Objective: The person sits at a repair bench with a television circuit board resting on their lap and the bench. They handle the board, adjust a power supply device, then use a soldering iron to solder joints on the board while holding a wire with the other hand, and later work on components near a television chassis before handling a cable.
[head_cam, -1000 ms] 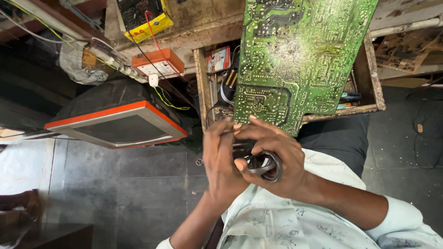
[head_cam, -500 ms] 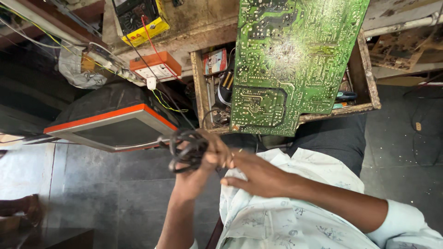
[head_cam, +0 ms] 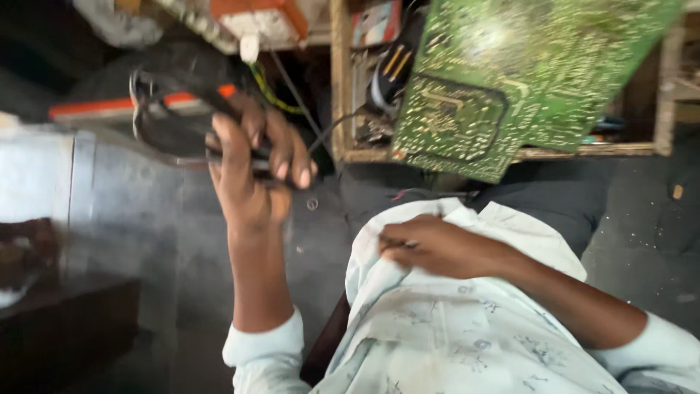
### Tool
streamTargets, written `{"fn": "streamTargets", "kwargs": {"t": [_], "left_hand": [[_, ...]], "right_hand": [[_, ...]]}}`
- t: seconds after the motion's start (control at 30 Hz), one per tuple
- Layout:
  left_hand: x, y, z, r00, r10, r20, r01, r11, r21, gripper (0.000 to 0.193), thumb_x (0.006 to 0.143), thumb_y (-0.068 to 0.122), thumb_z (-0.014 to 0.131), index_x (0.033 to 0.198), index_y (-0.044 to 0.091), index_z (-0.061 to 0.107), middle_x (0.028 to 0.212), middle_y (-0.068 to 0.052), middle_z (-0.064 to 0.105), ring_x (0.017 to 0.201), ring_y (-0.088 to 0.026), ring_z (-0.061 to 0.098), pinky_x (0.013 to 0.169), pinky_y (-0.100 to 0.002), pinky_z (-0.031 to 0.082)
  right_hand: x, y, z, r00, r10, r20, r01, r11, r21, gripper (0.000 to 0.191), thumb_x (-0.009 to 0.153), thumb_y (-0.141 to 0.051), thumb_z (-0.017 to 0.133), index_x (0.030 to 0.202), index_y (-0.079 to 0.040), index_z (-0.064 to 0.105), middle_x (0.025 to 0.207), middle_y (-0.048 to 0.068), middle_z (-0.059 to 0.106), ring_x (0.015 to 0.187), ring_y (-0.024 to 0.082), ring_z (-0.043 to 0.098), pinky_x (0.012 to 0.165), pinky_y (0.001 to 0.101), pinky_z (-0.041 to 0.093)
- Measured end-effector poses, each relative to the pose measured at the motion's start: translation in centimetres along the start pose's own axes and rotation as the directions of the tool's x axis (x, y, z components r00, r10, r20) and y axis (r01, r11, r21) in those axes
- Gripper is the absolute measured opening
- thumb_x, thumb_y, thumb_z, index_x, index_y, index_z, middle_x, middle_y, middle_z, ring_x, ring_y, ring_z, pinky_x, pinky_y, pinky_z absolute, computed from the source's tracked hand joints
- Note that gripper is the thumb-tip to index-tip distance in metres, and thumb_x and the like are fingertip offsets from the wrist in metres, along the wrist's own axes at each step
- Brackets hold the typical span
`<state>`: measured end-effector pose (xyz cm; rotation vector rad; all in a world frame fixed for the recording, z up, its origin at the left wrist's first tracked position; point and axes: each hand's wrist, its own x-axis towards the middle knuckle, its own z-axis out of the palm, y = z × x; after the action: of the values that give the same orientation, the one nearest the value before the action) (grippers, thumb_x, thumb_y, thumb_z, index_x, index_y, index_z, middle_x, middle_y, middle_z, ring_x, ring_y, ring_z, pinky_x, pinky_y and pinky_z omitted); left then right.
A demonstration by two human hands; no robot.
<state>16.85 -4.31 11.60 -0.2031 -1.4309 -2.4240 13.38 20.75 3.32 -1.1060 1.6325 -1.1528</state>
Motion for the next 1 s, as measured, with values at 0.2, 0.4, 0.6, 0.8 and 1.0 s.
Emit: {"fn": "streamTargets", "kwargs": {"t": [0.2, 0.4, 0.6, 0.8, 1.0], "left_hand": [[1.5, 0.2, -2.4, 0.994, 0.103, -0.037, -0.099, 0.99, 0.1, 0.041, 0.118, 0.039, 0.055, 0.096, 0.006, 0.044, 0.064, -0.01, 0.045, 0.048, -0.02, 0.048, 0.048, -0.031, 0.044], [2.0, -0.2, -2.6, 0.989, 0.143, -0.039, -0.127, 0.954, 0.27, 0.04, 0.116, 0.033, 0.061, 0.093, 0.002, 0.048, 0.066, -0.012, 0.052, 0.051, -0.019, 0.055, 0.049, -0.033, 0.05], [2.1, -1.0, -2.7, 0.988, 0.154, -0.022, -0.129, 0.893, 0.432, 0.038, 0.119, 0.029, 0.06, 0.096, 0.0, 0.053, 0.067, -0.01, 0.055, 0.054, -0.018, 0.06, 0.053, -0.033, 0.055], [3.4, -1.7, -3.4, 0.979, 0.201, -0.015, -0.173, 0.873, 0.455, 0.022, 0.117, 0.02, 0.06, 0.11, 0.0, 0.055, 0.069, -0.007, 0.056, 0.056, -0.015, 0.06, 0.056, -0.033, 0.059], [3.3, -2.1, -0.4, 1.0, 0.022, -0.013, -0.008, 0.749, 0.663, 0.024, 0.099, 0.017, 0.075, 0.105, 0.0, 0.059, 0.091, -0.002, 0.074, 0.076, -0.009, 0.072, 0.063, -0.027, 0.061]], "right_hand": [[-4.0, 0.7, -3.0, 0.981, -0.037, -0.191, -0.011, 0.97, -0.243, 0.026, 0.094, -0.025, 0.066, 0.107, -0.002, 0.072, 0.097, 0.012, 0.076, 0.089, 0.032, 0.071, 0.078, 0.0414, 0.054], [-5.7, 0.0, -2.0, 0.951, -0.211, -0.226, 0.101, 0.903, -0.418, 0.025, 0.086, -0.012, 0.072, 0.11, -0.006, 0.07, 0.112, 0.01, 0.067, 0.106, 0.03, 0.065, 0.092, 0.0406, 0.052], [-7.6, -1.1, -1.4, 0.954, -0.289, -0.08, 0.196, 0.804, -0.561, 0.054, 0.058, 0.003, 0.069, 0.111, -0.008, 0.071, 0.127, 0.008, 0.059, 0.123, 0.03, 0.055, 0.098, 0.0435, 0.048], [-10.2, -0.7, -2.6, 0.957, -0.191, -0.217, 0.036, 0.823, -0.566, 0.03, 0.07, -0.002, 0.074, 0.099, -0.006, 0.07, 0.118, 0.008, 0.064, 0.117, 0.031, 0.059, 0.096, 0.0412, 0.05], [-16.0, 2.5, -3.2, 0.932, -0.146, -0.331, -0.07, 0.824, -0.561, 0.026, 0.083, -0.029, 0.082, 0.099, -0.014, 0.069, 0.101, 0.003, 0.072, 0.093, 0.024, 0.072, 0.08, 0.0377, 0.058]]}}
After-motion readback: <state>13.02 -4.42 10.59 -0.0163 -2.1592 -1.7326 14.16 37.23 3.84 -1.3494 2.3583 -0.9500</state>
